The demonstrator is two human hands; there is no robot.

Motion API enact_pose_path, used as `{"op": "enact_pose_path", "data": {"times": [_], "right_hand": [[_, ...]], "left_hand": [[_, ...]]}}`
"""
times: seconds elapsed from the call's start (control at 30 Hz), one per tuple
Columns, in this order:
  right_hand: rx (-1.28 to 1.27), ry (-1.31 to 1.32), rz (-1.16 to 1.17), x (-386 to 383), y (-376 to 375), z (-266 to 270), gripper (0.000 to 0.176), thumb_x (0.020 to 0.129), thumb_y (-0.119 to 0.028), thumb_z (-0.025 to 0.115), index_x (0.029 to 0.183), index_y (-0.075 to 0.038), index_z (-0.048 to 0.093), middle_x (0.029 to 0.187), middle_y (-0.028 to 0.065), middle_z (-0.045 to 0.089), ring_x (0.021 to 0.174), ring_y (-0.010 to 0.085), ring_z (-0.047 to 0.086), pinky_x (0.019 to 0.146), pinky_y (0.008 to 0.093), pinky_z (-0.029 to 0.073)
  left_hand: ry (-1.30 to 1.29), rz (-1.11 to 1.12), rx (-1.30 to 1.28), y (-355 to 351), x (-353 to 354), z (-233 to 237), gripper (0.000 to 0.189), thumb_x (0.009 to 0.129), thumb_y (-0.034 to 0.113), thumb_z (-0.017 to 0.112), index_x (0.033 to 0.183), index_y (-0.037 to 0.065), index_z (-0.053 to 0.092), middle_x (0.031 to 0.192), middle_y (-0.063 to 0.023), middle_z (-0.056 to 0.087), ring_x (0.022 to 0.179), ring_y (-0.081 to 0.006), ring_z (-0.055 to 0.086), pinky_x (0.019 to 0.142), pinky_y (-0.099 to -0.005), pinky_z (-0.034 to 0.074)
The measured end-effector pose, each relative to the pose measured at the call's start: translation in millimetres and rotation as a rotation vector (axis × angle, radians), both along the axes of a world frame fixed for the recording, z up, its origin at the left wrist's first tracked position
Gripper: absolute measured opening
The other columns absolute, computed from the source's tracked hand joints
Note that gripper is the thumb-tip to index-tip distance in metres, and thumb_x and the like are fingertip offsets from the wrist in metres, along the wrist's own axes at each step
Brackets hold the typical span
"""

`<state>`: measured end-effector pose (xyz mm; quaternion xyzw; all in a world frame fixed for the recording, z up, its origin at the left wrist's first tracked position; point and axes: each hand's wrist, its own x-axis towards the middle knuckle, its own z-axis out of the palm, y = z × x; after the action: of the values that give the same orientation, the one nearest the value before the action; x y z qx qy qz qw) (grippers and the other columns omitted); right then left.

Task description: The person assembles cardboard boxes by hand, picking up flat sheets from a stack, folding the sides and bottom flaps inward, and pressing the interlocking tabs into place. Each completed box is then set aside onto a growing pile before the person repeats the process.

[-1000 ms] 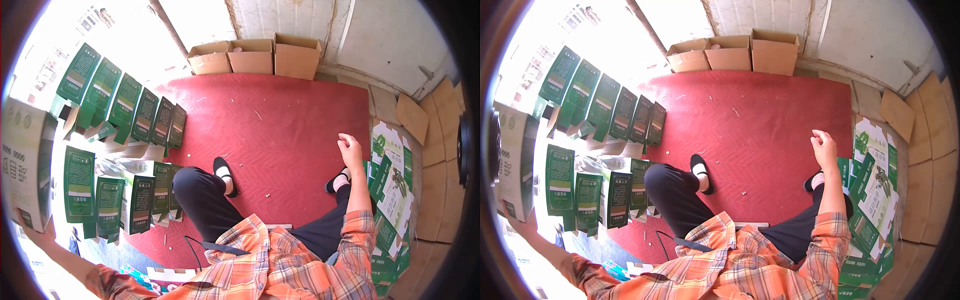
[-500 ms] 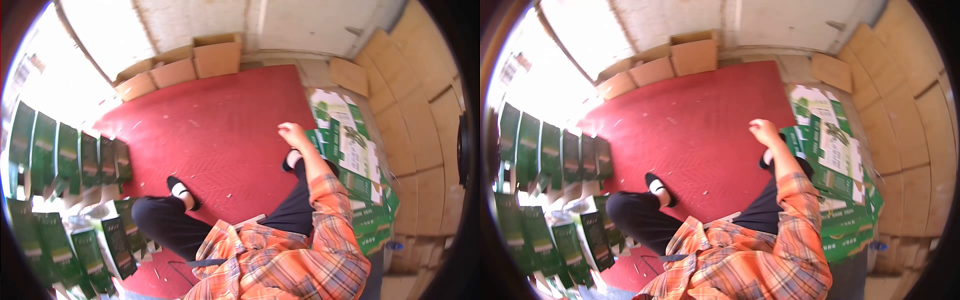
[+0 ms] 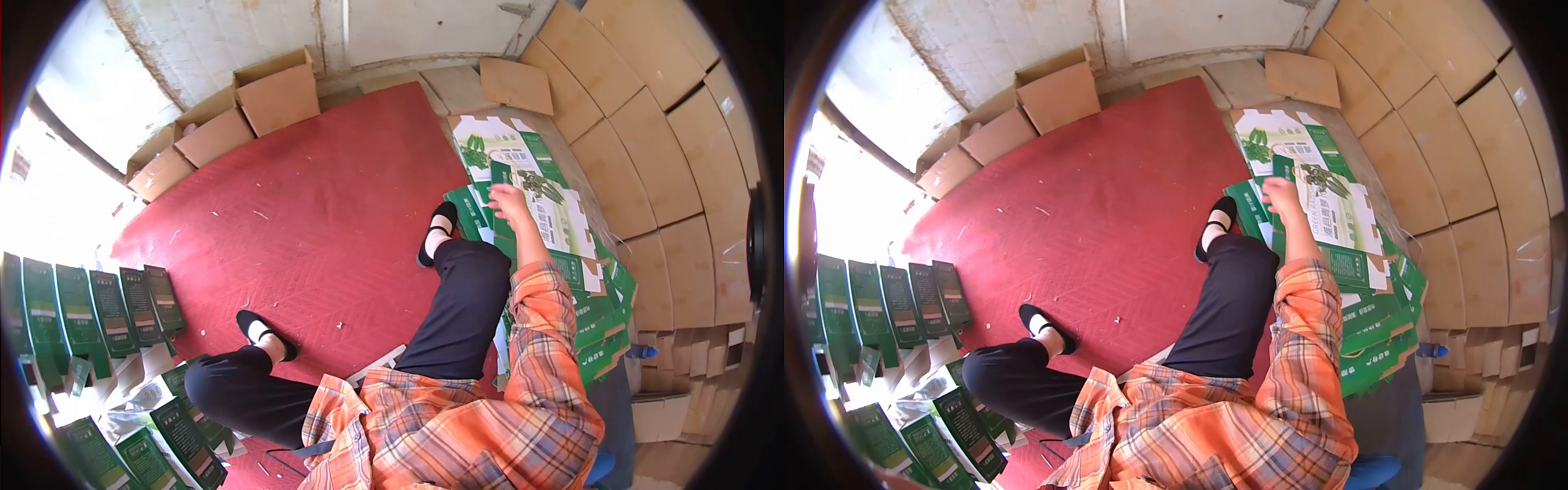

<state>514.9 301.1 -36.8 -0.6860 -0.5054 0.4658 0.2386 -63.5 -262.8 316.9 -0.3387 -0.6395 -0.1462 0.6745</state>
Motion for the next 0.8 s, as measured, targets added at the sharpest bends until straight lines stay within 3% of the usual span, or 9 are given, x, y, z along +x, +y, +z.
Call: {"op": "enact_pose_path", "data": {"times": [0.07, 0.13, 0.17, 0.2, 0.4, 0.5, 0.6, 0.73, 0.8], "right_hand": [[-0.047, 0.127, -0.282, 45, -14, -36, 0.033, 0.09, -0.024, 0.061, 0.12, -0.011, 0.058, 0.101, 0.0034, 0.065, 0.084, 0.016, 0.064, 0.065, 0.0341, 0.051], [-0.111, 0.164, -0.493, 79, -37, -61, 0.029, 0.09, -0.023, 0.059, 0.118, -0.012, 0.058, 0.099, 0.003, 0.065, 0.084, 0.0169, 0.064, 0.068, 0.0394, 0.051], [-0.12, 0.167, -0.559, 94, -50, -74, 0.027, 0.091, -0.023, 0.058, 0.115, -0.012, 0.058, 0.099, 0.003, 0.065, 0.084, 0.0177, 0.064, 0.07, 0.0411, 0.051], [-0.133, 0.168, -0.629, 109, -67, -90, 0.025, 0.091, -0.023, 0.058, 0.113, -0.012, 0.058, 0.098, 0.003, 0.065, 0.084, 0.0185, 0.064, 0.072, 0.0428, 0.051], [-0.35, 0.461, -0.928, 137, -130, -144, 0.023, 0.092, -0.029, 0.057, 0.106, -0.011, 0.058, 0.097, 0.0064, 0.066, 0.087, 0.0221, 0.064, 0.076, 0.0462, 0.052], [-0.574, 0.474, -0.753, 132, -151, -153, 0.031, 0.092, -0.032, 0.058, 0.109, -0.006, 0.057, 0.103, 0.0137, 0.066, 0.088, 0.0278, 0.066, 0.074, 0.0484, 0.051], [-0.464, 0.4, -0.998, 124, -161, -159, 0.037, 0.091, -0.038, 0.062, 0.109, -0.006, 0.057, 0.101, 0.0148, 0.066, 0.091, 0.0308, 0.066, 0.075, 0.0489, 0.05], [-0.241, 0.409, -1.039, 128, -158, -161, 0.037, 0.089, -0.038, 0.066, 0.107, -0.007, 0.058, 0.101, 0.0132, 0.067, 0.09, 0.0305, 0.065, 0.076, 0.0469, 0.051], [-0.026, 0.608, -1.193, 129, -155, -164, 0.033, 0.088, -0.036, 0.068, 0.105, -0.009, 0.06, 0.097, 0.0094, 0.066, 0.086, 0.026, 0.065, 0.071, 0.0439, 0.052]], "left_hand": [[-0.028, -0.023, -0.105, 59, 2, -49, 0.031, 0.09, 0.033, 0.067, 0.094, 0.002, 0.069, 0.101, -0.0117, 0.063, 0.095, -0.0304, 0.057, 0.085, -0.0442, 0.046], [-0.319, -0.237, -0.343, 87, -37, -108, 0.042, 0.086, 0.008, 0.068, 0.125, 0.003, 0.055, 0.125, -0.0167, 0.058, 0.116, -0.0302, 0.054, 0.101, -0.043, 0.041], [-0.647, -0.421, -0.289, 128, -27, -133, 0.026, 0.089, 0.001, 0.061, 0.115, 0.001, 0.062, 0.119, -0.0144, 0.061, 0.112, -0.0295, 0.056, 0.098, -0.0418, 0.042], [-0.565, -0.383, -0.432, 166, -9, -147, 0.022, 0.088, 0.002, 0.061, 0.11, 0.001, 0.066, 0.11, -0.0134, 0.062, 0.113, -0.0313, 0.055, 0.098, -0.044, 0.042], [-0.889, -0.656, -0.971, 292, 80, -237, 0.03, 0.074, 0.004, 0.068, 0.104, 0.006, 0.066, 0.112, -0.0117, 0.058, 0.116, -0.0328, 0.05, 0.101, -0.0458, 0.034], [-0.955, -0.698, -1.127, 306, 87, -278, 0.03, 0.072, 0.005, 0.068, 0.102, 0.007, 0.067, 0.107, -0.0098, 0.059, 0.11, -0.0303, 0.052, 0.098, -0.0457, 0.036], [-1.148, -0.706, -1.143, 305, 85, -298, 0.03, 0.074, 0.005, 0.067, 0.104, 0.005, 0.066, 0.106, -0.0108, 0.06, 0.106, -0.0303, 0.055, 0.094, -0.0428, 0.04], [-1.277, -0.747, -1.086, 312, 83, -299, 0.027, 0.078, 0.004, 0.065, 0.105, 0.002, 0.065, 0.103, -0.0138, 0.06, 0.097, -0.0328, 0.059, 0.084, -0.0396, 0.048], [-1.324, -0.742, -1.066, 312, 80, -304, 0.025, 0.079, 0.004, 0.064, 0.105, 0.002, 0.066, 0.101, -0.0154, 0.061, 0.091, -0.0338, 0.062, 0.079, -0.0396, 0.05]]}}
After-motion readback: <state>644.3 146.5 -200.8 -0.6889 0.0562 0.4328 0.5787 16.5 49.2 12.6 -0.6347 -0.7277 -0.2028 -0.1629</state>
